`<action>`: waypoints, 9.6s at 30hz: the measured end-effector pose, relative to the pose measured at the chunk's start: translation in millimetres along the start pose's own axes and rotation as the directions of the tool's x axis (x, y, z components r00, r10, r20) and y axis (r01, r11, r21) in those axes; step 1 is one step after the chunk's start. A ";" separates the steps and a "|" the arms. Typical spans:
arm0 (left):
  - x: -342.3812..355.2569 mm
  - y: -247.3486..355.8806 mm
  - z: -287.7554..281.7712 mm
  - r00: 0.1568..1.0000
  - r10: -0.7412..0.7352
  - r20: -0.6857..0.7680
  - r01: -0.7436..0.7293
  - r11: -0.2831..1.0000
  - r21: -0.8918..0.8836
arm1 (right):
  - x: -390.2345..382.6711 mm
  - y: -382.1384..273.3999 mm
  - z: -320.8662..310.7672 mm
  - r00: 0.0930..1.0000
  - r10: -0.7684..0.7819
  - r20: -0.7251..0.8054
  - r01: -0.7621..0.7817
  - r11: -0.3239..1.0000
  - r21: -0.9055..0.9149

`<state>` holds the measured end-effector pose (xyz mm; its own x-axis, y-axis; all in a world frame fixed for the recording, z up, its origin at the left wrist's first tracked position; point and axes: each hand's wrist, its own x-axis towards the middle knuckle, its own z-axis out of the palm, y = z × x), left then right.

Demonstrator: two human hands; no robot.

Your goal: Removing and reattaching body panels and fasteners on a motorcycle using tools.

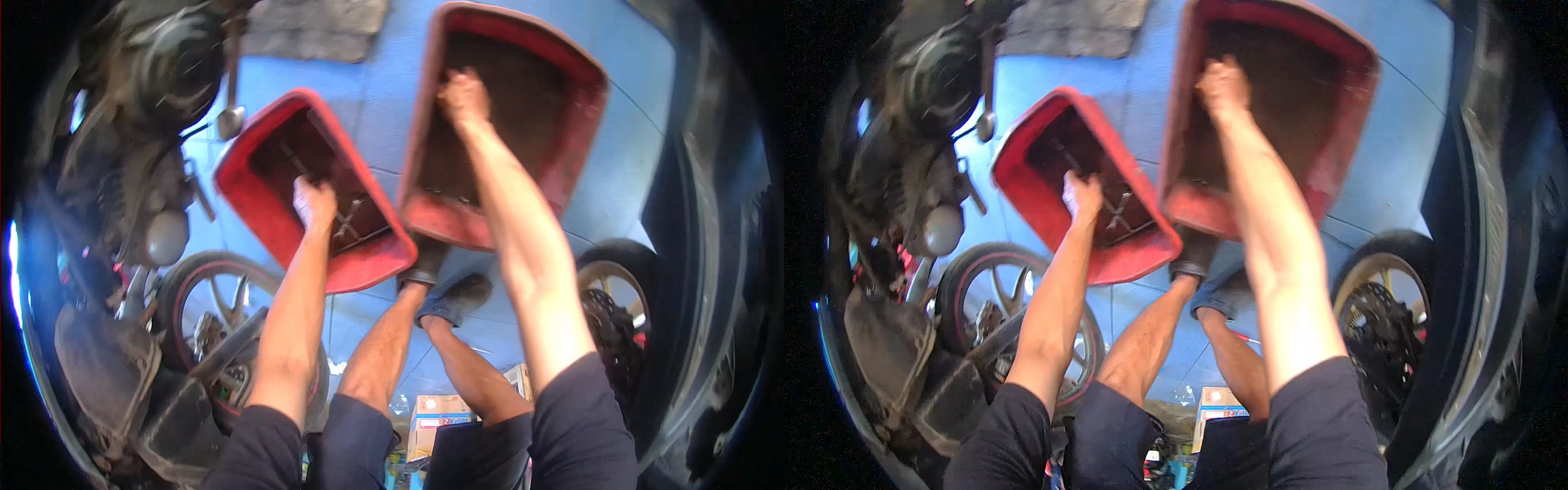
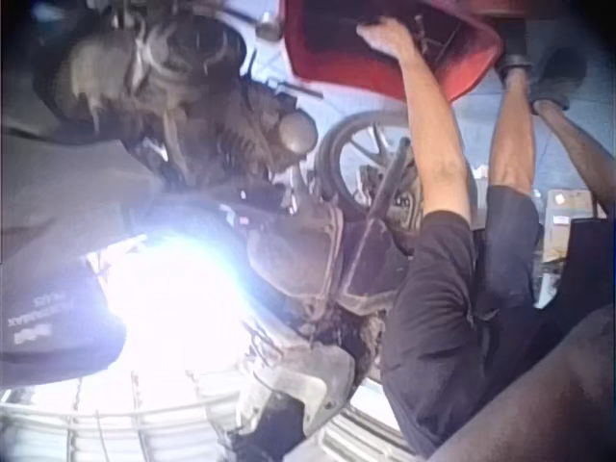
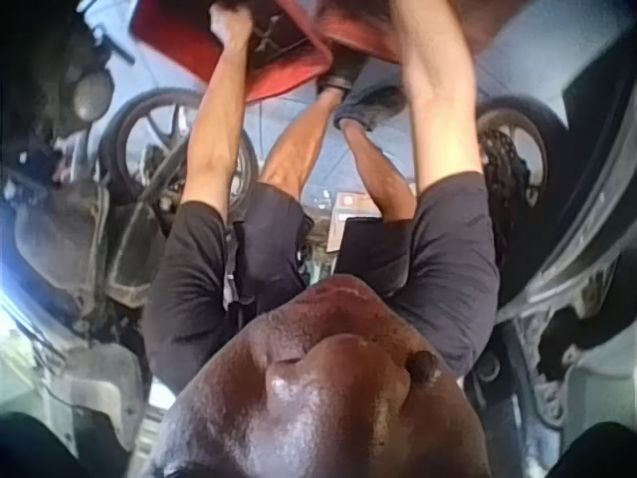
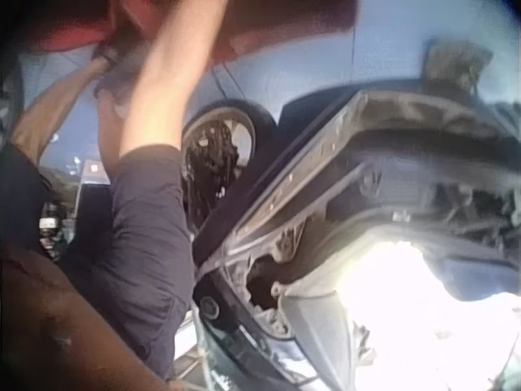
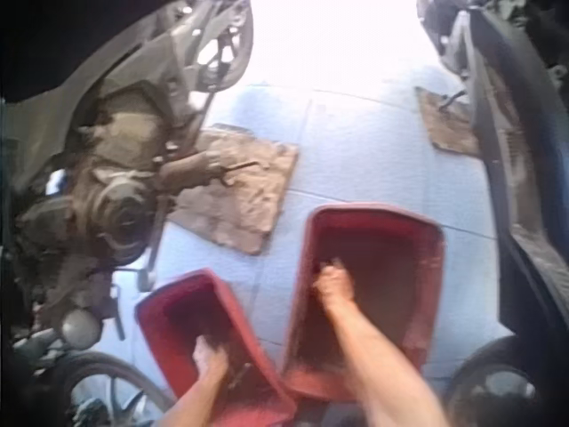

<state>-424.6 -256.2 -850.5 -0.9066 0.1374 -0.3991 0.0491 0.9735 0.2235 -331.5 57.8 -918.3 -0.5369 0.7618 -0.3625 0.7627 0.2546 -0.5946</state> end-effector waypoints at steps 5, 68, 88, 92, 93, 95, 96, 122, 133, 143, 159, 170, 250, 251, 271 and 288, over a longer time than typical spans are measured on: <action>36.5 -10.2 -0.5 0.995 0.059 -0.079 -0.068 0.991 -0.116 | -12.5 -26.4 -1.3 0.988 -0.153 -0.025 0.140 0.950 -0.280; -270.2 -120.2 -50.8 0.594 0.223 0.773 0.310 0.823 -0.475 | -696.8 166.3 120.4 -0.109 0.967 -0.230 -0.961 -0.044 0.272; -295.2 -216.7 -27.3 0.732 0.157 0.663 -0.125 0.987 -0.097 | -466.0 -45.0 38.7 0.969 -0.194 -0.155 0.247 0.816 0.523; -280.5 -204.8 -49.9 0.764 -0.029 0.644 0.151 0.979 -0.134 | -514.3 36.4 21.7 0.836 0.520 -0.174 -0.218 0.607 0.764; -282.9 -196.4 -55.1 0.761 -0.037 0.648 0.159 0.979 -0.130 | -530.8 71.4 23.6 0.615 0.737 -0.280 -0.264 0.527 0.808; -303.8 -164.6 -40.3 0.712 -0.116 0.692 0.332 0.925 -0.186 | -625.2 202.3 57.1 0.306 0.950 -0.067 -0.656 0.262 0.708; -308.7 -165.4 -28.6 0.650 -0.081 0.756 0.380 0.895 -0.232 | -672.3 241.5 71.2 0.135 0.991 0.024 -0.788 0.092 0.609; -306.1 -157.2 -30.6 0.711 0.059 0.701 0.218 0.929 -0.300 | -657.5 230.3 134.5 0.127 0.928 -0.350 -0.887 0.264 0.378; -357.0 -99.7 -128.9 0.405 0.342 0.848 0.351 0.798 -0.489 | -656.7 103.0 -48.0 0.892 0.386 -0.235 -0.409 0.911 -0.056; -453.9 26.6 -339.0 0.224 0.435 0.872 0.264 0.834 -0.484 | -686.2 -162.5 -325.6 0.994 0.112 -0.017 -0.102 0.949 0.297; -657.6 287.3 -671.9 0.006 0.849 0.529 -0.099 0.527 -0.844 | -753.8 -350.2 -768.4 0.685 -0.177 -0.707 0.597 0.692 0.405; -659.9 435.0 -689.3 -0.002 0.995 0.096 0.005 0.096 -0.995 | -670.5 -351.2 -891.5 0.492 -0.295 -0.819 0.765 0.596 0.245; -585.2 612.0 -558.4 -0.172 0.964 -0.205 -0.761 -0.262 -0.594 | -454.8 -325.1 -998.1 0.971 -0.045 -0.236 0.054 0.998 0.032; -585.4 613.2 -559.0 -0.177 0.957 -0.229 -0.753 -0.281 -0.595 | -457.6 -324.5 -995.8 0.873 -0.370 -0.319 0.367 0.928 -0.071; -582.0 617.8 -563.4 -0.216 0.960 -0.178 -0.737 -0.280 -0.615 | -453.3 -338.7 -1026.1 0.999 0.003 -0.047 -0.011 0.981 -0.193; -584.0 620.2 -571.0 -0.185 0.967 -0.177 -0.737 -0.256 -0.625 | -430.0 -336.4 -1070.9 0.393 -0.706 0.589 0.793 -0.065 -0.606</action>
<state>-104.0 162.7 28.9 0.1409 0.8830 0.4477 0.3935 -0.4649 0.7931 29.0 282.5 206.1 -0.9618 -0.2316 -0.1458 -0.2565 0.9484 0.1861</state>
